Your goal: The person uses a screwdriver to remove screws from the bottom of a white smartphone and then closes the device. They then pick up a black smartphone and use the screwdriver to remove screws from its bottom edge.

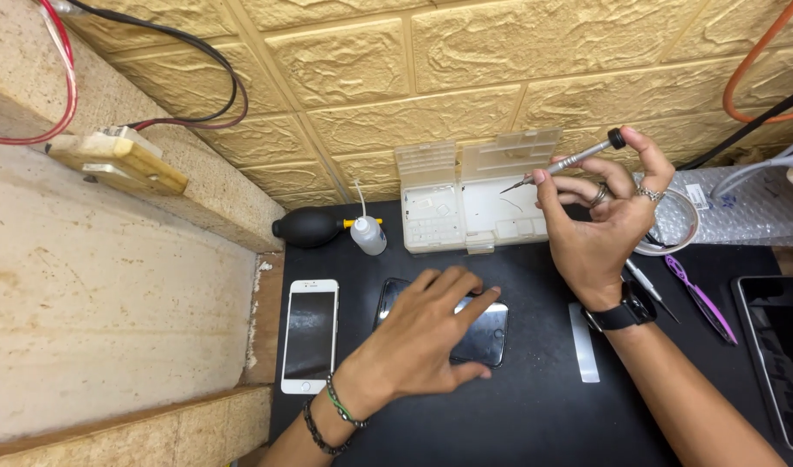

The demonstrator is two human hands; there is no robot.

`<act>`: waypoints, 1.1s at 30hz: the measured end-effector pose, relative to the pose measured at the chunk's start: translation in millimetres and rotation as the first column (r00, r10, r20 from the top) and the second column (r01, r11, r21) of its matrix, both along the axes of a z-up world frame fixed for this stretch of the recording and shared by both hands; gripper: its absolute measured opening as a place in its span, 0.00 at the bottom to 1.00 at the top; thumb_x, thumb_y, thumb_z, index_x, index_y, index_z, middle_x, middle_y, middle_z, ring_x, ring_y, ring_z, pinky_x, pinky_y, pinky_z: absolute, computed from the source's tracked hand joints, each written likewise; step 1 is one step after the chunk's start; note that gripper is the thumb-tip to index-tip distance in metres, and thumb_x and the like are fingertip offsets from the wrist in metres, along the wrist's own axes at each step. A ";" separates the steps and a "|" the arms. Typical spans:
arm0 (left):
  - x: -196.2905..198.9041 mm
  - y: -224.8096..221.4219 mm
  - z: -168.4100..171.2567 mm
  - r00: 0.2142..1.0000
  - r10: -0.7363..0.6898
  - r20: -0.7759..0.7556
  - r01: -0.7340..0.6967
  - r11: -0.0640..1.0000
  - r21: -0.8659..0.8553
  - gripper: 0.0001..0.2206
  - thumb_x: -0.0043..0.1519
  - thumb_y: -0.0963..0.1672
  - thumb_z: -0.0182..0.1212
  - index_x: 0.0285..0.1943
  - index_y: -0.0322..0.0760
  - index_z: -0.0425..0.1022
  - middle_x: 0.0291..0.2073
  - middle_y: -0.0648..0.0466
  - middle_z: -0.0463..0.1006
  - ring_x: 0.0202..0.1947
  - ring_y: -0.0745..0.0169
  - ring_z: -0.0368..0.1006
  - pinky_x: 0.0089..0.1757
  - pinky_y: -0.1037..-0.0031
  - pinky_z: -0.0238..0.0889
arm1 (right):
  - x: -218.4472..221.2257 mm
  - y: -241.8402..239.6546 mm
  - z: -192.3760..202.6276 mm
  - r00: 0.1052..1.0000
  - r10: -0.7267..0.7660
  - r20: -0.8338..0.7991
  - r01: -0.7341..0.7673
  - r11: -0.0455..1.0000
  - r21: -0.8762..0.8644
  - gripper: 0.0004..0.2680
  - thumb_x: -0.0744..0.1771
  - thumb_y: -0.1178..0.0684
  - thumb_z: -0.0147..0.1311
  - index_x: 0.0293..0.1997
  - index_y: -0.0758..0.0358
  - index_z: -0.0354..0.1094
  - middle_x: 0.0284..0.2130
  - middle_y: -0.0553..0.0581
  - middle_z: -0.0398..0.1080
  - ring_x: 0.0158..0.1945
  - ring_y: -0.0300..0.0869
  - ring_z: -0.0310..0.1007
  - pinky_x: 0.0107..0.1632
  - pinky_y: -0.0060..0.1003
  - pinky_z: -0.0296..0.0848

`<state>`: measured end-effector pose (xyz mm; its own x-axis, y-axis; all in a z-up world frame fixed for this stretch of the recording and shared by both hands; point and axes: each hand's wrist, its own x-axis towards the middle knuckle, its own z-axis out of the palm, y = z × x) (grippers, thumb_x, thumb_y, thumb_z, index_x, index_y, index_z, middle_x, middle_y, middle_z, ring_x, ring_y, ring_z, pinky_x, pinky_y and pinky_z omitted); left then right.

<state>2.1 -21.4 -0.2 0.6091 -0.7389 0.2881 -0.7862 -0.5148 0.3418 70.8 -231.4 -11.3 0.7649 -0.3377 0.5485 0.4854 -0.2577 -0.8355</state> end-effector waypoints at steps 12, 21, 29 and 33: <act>4.3 5.5 -15.9 0.997 -0.005 -0.083 0.009 0.999 0.050 0.38 0.46 0.56 0.79 0.58 0.29 0.68 0.53 0.42 0.65 0.57 0.44 0.61 0.53 0.58 0.57 | -21.8 0.4 38.1 0.997 0.057 0.045 -0.053 0.995 -0.088 0.28 0.69 0.75 0.66 0.68 0.58 0.44 0.48 0.65 0.63 0.35 0.47 0.76 0.45 0.37 0.83; -0.7 4.2 -9.0 0.988 -0.022 -0.154 0.022 1.000 0.002 0.36 0.47 0.50 0.78 0.59 0.27 0.66 0.48 0.43 0.70 0.48 0.46 0.65 0.52 0.59 0.55 | -40.0 10.9 61.1 0.997 0.074 0.006 -0.073 0.994 -0.086 0.28 0.71 0.76 0.63 0.70 0.58 0.42 0.42 0.64 0.64 0.38 0.51 0.80 0.50 0.38 0.83; -11.9 4.9 5.1 0.978 -0.042 -0.203 0.048 0.998 0.027 0.39 0.43 0.44 0.66 0.67 0.26 0.61 0.48 0.41 0.63 0.46 0.42 0.63 0.54 0.51 0.55 | -52.6 8.4 82.7 0.994 0.099 -0.034 -0.102 0.990 -0.102 0.28 0.71 0.78 0.59 0.70 0.59 0.41 0.41 0.70 0.66 0.43 0.55 0.79 0.50 0.41 0.84; -8.5 7.9 14.3 0.984 -0.008 -0.176 -0.006 0.997 -0.079 0.42 0.42 0.43 0.66 0.69 0.24 0.58 0.46 0.42 0.63 0.46 0.43 0.64 0.49 0.56 0.56 | -61.2 8.2 87.0 0.988 0.157 -0.003 -0.155 0.969 -0.194 0.29 0.71 0.79 0.58 0.74 0.64 0.39 0.42 0.73 0.66 0.48 0.58 0.79 0.47 0.45 0.85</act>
